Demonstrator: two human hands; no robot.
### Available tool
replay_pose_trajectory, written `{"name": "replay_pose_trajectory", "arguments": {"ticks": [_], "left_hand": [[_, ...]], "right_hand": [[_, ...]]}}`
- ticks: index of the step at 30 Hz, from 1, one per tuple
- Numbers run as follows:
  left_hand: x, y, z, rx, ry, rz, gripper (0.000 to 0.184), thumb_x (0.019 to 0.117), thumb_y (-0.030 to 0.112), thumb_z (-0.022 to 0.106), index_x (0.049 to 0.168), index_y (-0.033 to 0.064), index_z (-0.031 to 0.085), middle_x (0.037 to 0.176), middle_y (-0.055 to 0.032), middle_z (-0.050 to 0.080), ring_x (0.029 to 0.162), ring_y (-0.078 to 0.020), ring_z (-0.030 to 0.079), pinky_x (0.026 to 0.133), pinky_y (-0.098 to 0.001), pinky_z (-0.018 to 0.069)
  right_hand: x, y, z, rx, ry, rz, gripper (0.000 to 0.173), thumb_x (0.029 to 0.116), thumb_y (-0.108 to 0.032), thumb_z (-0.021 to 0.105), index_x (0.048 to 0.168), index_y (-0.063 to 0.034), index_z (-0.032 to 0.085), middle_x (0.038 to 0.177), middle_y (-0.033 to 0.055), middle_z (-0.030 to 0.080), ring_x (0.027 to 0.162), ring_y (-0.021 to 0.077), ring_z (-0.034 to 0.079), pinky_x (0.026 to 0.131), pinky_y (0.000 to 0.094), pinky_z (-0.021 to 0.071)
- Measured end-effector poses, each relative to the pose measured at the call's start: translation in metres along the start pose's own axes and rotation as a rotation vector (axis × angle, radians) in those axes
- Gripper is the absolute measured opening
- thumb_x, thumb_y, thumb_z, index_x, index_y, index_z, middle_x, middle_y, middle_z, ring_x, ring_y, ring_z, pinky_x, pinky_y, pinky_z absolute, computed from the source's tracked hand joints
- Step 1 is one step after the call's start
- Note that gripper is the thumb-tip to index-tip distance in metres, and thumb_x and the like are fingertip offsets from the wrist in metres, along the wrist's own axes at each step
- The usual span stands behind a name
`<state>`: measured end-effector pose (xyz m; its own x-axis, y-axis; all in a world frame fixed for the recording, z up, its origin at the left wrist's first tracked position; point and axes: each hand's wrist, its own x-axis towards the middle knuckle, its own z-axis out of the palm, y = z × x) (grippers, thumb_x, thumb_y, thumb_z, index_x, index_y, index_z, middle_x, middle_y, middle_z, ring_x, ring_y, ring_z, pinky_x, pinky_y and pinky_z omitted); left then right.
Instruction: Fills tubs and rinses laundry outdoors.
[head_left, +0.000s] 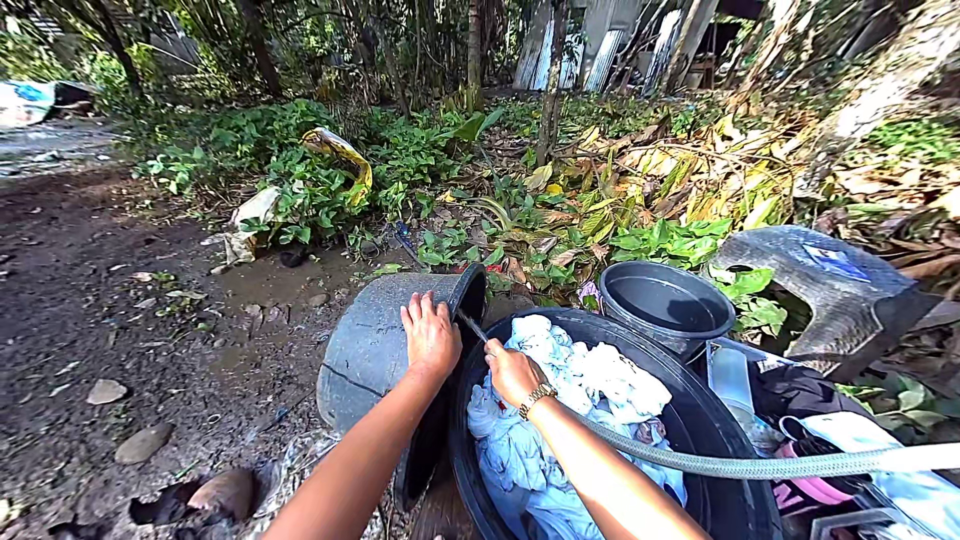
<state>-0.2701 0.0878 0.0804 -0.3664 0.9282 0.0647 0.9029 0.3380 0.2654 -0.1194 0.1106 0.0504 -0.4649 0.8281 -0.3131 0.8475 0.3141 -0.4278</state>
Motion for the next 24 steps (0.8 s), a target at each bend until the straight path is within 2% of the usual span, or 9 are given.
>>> {"name": "replay_pose_trajectory", "arguments": {"ticks": [6, 11, 14, 19, 22, 24], "left_hand": [[0.000, 0.002, 0.000, 0.021, -0.010, -0.012, 0.043, 0.1018, 0.021, 0.055, 0.141, 0.0026, 0.058, 0.163, -0.0203, 0.036, 0.156, -0.0386, 0.019, 0.126, -0.0588, 0.0107], [0.001, 0.004, 0.001, 0.034, -0.024, 0.000, 0.044, 0.1019, 0.020, 0.054, 0.141, 0.0011, 0.057, 0.162, -0.0207, 0.037, 0.156, -0.0384, 0.020, 0.126, -0.0588, 0.0104], [0.000, 0.005, 0.001, 0.056, -0.032, -0.008, 0.044, 0.1020, 0.021, 0.054, 0.142, 0.0016, 0.056, 0.162, -0.0202, 0.037, 0.156, -0.0379, 0.020, 0.126, -0.0592, 0.0109], [0.002, 0.001, 0.000, 0.107, -0.033, -0.014, 0.047, 0.0960, 0.010, 0.058, 0.142, 0.0017, 0.056, 0.161, -0.0203, 0.038, 0.156, -0.0387, 0.021, 0.126, -0.0599, 0.0109], [0.002, -0.003, -0.002, 0.122, -0.021, -0.018, 0.048, 0.0936, 0.004, 0.057, 0.142, 0.0018, 0.056, 0.161, -0.0199, 0.039, 0.156, -0.0385, 0.022, 0.126, -0.0605, 0.0110], [0.001, -0.006, -0.004, 0.122, -0.022, -0.020, 0.048, 0.0938, 0.003, 0.056, 0.142, 0.0018, 0.056, 0.161, -0.0201, 0.038, 0.156, -0.0386, 0.021, 0.126, -0.0605, 0.0104]], "right_hand": [[0.005, 0.003, -0.002, -0.010, -0.018, 0.016, 0.041, 0.1127, -0.028, 0.036, 0.151, -0.0169, 0.047, 0.127, 0.0203, 0.068, 0.121, 0.0372, 0.065, 0.102, 0.0534, 0.0501], [-0.010, -0.015, 0.010, -0.093, -0.116, -0.080, 0.043, 0.1126, -0.030, 0.036, 0.152, -0.0172, 0.046, 0.129, 0.0224, 0.066, 0.122, 0.0399, 0.064, 0.101, 0.0564, 0.0502], [-0.024, -0.026, 0.025, -0.132, -0.189, -0.158, 0.041, 0.1124, -0.031, 0.036, 0.149, -0.0169, 0.050, 0.129, 0.0221, 0.066, 0.120, 0.0402, 0.065, 0.100, 0.0577, 0.0510], [-0.040, -0.029, 0.050, -0.160, -0.326, -0.263, 0.039, 0.1125, -0.030, 0.035, 0.145, -0.0157, 0.052, 0.124, 0.0218, 0.068, 0.118, 0.0408, 0.066, 0.097, 0.0595, 0.0520], [-0.041, -0.025, 0.055, -0.160, -0.319, -0.236, 0.039, 0.1128, -0.030, 0.034, 0.145, -0.0161, 0.052, 0.124, 0.0221, 0.068, 0.118, 0.0408, 0.066, 0.097, 0.0591, 0.0521], [-0.035, -0.020, 0.051, -0.150, -0.254, -0.158, 0.042, 0.1128, -0.031, 0.035, 0.150, -0.0187, 0.048, 0.127, 0.0228, 0.066, 0.118, 0.0419, 0.066, 0.096, 0.0597, 0.0525]]}}
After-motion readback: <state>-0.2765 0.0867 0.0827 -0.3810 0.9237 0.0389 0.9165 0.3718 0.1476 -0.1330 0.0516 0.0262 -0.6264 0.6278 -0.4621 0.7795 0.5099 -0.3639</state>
